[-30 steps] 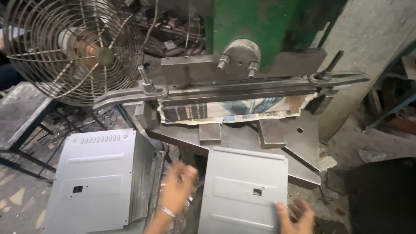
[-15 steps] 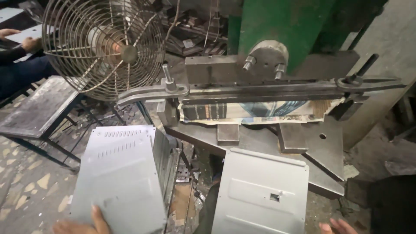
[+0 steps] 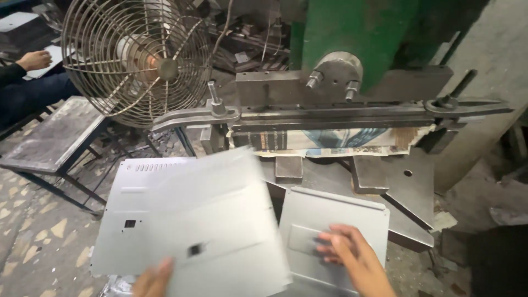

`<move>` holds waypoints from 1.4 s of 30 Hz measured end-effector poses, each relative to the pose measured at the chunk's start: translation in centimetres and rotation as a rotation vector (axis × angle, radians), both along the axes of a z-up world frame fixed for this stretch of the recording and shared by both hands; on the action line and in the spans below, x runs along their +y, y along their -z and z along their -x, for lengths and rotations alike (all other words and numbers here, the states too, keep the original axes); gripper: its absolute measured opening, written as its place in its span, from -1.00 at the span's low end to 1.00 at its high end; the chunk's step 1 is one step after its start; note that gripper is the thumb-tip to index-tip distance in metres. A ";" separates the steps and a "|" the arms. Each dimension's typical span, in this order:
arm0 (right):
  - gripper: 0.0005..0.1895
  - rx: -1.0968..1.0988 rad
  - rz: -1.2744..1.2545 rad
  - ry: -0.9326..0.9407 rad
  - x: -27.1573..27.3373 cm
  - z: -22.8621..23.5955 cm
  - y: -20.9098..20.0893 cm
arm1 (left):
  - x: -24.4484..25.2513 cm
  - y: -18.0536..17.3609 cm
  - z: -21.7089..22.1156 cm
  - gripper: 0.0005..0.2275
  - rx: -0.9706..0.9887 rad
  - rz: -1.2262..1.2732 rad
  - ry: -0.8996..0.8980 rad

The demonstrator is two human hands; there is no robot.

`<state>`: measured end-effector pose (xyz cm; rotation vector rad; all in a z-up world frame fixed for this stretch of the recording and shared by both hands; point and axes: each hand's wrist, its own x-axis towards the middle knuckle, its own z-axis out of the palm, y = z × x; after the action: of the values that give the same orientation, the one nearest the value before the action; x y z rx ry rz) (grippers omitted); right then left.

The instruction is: Operating a stamping press to process metal plates.

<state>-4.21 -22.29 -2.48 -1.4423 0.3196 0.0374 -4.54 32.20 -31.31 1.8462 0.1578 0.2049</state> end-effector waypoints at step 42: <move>-0.65 0.207 0.079 0.163 -12.8 -10.3 -8.1 | -40.0 -33.6 -13.8 -0.63 0.053 0.375 0.247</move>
<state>6.10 -35.13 5.66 -1.4894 0.6139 0.0425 9.28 -7.79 2.27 1.4816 0.0020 -0.0455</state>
